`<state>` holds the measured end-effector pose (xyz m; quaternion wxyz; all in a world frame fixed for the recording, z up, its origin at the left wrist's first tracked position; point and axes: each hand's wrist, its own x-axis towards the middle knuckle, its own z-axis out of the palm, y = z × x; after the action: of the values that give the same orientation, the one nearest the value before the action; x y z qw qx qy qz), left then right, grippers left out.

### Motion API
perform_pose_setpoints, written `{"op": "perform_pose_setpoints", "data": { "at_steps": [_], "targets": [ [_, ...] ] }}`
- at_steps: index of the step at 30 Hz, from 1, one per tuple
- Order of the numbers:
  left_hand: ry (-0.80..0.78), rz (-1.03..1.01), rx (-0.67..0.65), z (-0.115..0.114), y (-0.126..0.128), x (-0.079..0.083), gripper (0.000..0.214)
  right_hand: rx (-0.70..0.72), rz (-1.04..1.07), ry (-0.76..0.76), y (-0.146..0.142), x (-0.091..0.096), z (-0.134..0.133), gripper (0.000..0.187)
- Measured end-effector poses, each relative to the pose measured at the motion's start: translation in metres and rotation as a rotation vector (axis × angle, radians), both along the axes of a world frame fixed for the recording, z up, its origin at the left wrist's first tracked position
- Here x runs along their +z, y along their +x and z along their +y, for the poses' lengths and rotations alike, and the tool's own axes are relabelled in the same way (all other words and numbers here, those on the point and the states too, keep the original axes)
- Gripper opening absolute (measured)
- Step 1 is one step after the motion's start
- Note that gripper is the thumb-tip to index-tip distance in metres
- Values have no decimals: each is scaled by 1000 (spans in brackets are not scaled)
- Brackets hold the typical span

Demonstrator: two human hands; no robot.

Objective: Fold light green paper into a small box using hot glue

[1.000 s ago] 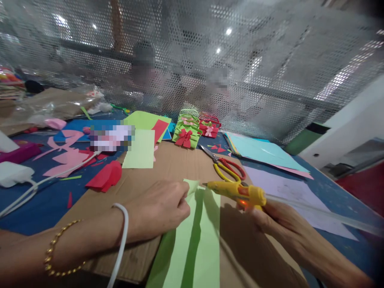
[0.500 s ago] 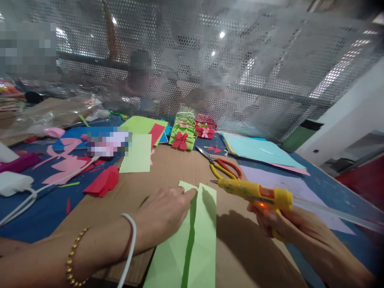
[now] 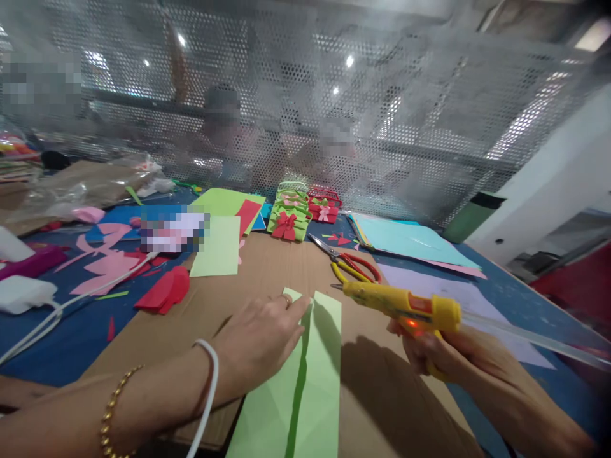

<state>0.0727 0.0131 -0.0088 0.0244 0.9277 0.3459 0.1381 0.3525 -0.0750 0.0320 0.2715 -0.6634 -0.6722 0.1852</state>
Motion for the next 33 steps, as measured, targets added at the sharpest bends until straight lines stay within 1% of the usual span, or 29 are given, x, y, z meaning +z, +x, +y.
{"op": "perform_pose_setpoints", "data": {
  "at_steps": [1,2,4,5,7,11,14,17,21,23,27,33],
  "targets": [
    [8,-26,-25,-2,-1,0,20,9,-8,15,-2,2,0,53],
    [13,-53,-62,-4,-1,1,20,17,-16,37,-4,4,1,53],
    [8,-94,-135,-9,-1,2,26,24,-26,74,-7,5,2,52],
    [3,-106,-149,-11,0,3,28,27,-27,83,-8,5,2,51],
    [-7,-111,-132,-15,1,3,37,25,-25,99,-8,4,3,50],
    [-12,-100,-89,-19,6,1,62,14,-5,99,-9,1,1,42],
    [4,-82,-94,-20,8,-3,67,-7,-12,70,-16,7,-1,45],
    [28,-69,-114,-21,10,-7,67,-6,-60,7,-26,16,-1,49],
    [46,-69,-118,-22,11,-8,67,81,-97,-19,-36,23,5,47],
    [39,-62,-110,-23,12,-8,64,121,-115,-24,-37,22,9,45],
    [25,-47,-101,-23,12,-7,59,156,-159,-108,-34,17,15,45],
    [33,-7,-104,-24,10,-2,45,129,-203,-133,-34,16,16,48]
  ]
}}
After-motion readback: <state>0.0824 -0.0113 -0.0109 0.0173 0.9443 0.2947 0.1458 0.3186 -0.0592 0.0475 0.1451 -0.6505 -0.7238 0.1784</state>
